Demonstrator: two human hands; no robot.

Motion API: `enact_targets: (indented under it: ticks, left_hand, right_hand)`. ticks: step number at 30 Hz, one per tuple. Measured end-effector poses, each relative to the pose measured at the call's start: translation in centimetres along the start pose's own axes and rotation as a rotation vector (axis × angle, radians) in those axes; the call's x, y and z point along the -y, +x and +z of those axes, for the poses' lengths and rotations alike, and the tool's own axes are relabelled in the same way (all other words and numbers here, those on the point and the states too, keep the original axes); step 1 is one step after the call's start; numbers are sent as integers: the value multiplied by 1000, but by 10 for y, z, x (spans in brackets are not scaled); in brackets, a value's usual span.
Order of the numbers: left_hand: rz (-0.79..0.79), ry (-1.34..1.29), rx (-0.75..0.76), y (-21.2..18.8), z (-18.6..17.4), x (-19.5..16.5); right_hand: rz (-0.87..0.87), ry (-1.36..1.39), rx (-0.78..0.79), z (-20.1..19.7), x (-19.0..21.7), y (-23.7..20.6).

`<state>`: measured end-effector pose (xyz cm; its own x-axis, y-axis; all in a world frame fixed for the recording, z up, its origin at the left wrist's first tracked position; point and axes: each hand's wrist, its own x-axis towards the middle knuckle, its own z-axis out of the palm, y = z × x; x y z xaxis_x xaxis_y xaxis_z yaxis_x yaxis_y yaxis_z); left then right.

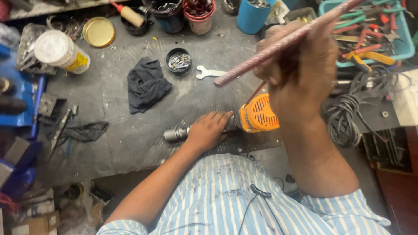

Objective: The person holds a long ribbed metal rod and cuts it using a small orange power cut-off tool on the workbench, repositioning the rod as they work. They then set the rod aside, handle a disassembled rotary hammer drill and its armature, and use a blue air blower to blow dust off the drill parts and housing.

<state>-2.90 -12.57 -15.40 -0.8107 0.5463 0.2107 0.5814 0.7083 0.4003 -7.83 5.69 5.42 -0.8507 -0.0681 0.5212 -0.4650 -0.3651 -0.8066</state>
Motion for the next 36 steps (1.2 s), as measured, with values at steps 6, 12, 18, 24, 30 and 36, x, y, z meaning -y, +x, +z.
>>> enact_targets:
  ticks: [6, 12, 18, 24, 30, 36]
  left_hand:
    - [-25, 16, -11, 1, 0, -8]
    - [-37, 33, 29, 8, -4, -13]
    - [-54, 32, 0, 5, -1, -12]
    - [-57, 40, 53, 9, -2, -11]
    - [-64, 21, 45, 10, -2, -10]
    - [-63, 26, 54, 12, -4, -10]
  right_hand:
    - [120, 397, 326, -23, -11, 16]
    - [11, 227, 367, -10, -4, 25]
    - [113, 314, 146, -9, 5, 17]
    - [87, 310, 80, -10, 3, 28]
    - [-156, 138, -18, 6, 4, 24]
    - [-77, 169, -6, -4, -2, 30]
